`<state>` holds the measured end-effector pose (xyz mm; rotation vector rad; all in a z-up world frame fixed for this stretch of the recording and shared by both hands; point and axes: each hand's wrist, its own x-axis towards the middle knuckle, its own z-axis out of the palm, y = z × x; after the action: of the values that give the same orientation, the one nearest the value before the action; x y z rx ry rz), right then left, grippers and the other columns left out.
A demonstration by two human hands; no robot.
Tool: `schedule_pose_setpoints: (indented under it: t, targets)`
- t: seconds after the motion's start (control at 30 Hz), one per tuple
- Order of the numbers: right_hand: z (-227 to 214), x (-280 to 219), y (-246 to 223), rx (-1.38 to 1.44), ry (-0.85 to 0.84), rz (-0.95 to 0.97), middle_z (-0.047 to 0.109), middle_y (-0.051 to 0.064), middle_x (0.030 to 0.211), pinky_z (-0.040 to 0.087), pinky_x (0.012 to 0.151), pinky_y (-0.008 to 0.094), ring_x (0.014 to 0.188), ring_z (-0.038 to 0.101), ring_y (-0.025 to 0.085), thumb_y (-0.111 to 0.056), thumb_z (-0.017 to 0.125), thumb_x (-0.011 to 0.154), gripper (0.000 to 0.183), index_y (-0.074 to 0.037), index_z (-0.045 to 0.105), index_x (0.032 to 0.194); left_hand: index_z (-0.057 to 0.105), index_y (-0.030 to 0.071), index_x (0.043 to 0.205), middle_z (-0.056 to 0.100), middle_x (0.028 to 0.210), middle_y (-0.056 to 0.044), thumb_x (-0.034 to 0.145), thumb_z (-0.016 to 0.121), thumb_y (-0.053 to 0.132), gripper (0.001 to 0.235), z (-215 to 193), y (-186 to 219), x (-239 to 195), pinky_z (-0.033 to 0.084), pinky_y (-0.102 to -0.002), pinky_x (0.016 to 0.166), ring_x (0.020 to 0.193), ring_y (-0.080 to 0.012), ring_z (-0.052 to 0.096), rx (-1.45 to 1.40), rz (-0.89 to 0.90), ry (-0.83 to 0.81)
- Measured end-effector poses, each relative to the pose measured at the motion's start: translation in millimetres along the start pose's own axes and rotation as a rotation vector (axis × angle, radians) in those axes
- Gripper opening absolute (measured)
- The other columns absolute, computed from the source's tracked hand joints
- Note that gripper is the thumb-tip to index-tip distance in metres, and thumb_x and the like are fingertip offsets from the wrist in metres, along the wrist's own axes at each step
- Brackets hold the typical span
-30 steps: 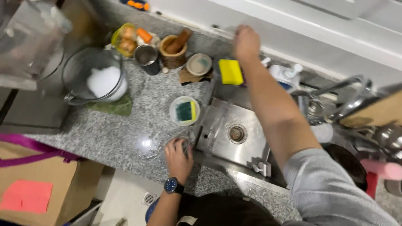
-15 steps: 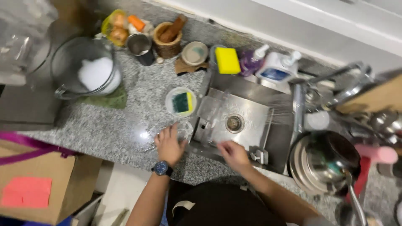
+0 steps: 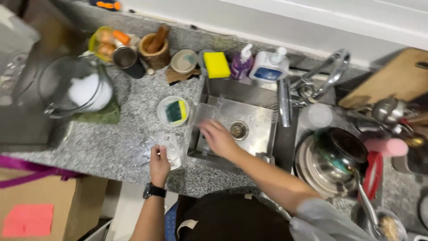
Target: Washing a large clear plastic container part in a sink using a sponge and soap.
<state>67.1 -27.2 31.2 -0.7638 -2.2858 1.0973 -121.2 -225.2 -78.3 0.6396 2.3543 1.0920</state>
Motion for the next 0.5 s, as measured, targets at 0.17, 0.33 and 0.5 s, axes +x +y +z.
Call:
schedule_pose_setpoints:
  t: [0.17,0.33,0.5]
  targets:
    - [89.9,116.0,30.5,-0.616,-0.199,-0.338,0.061,0.010,0.132,0.038,0.094,0.046,0.118,0.054,0.030,-0.027,0.070,0.092,0.028,-0.023,0.070,0.120,0.049,0.008,0.145,0.054,0.145,-0.025,0.104,0.054,0.049,0.058,-14.8,72.9,-39.8,0.054,-0.055,0.096,0.128,-0.0435,0.057,-0.713,-0.454,0.020]
    - [86.2,150.5,-6.5,-0.776,-0.554,-0.180,0.064,0.014,0.129,0.028,0.101,0.051,0.128,0.047,0.032,-0.033,0.085,0.078,0.056,-0.022,0.067,0.131,0.031,0.009,0.150,0.054,0.141,-0.024,0.105,0.050,0.035,0.056,-26.0,84.9,-50.5,0.058,-0.058,0.081,0.107,-0.0482,0.066,-1.175,-0.469,-0.073]
    - [66.4,127.2,-26.6,-0.722,-0.433,-0.150,0.068,0.013,0.120,0.032,0.102,0.048,0.123,0.051,0.029,-0.038,0.085,0.075,0.054,-0.019,0.069,0.123,0.032,0.006,0.140,0.063,0.130,-0.027,0.108,0.046,0.027,0.040,-5.1,64.0,-42.8,0.062,-0.054,0.076,0.103,-0.0453,0.070,-1.196,-0.483,-0.185]
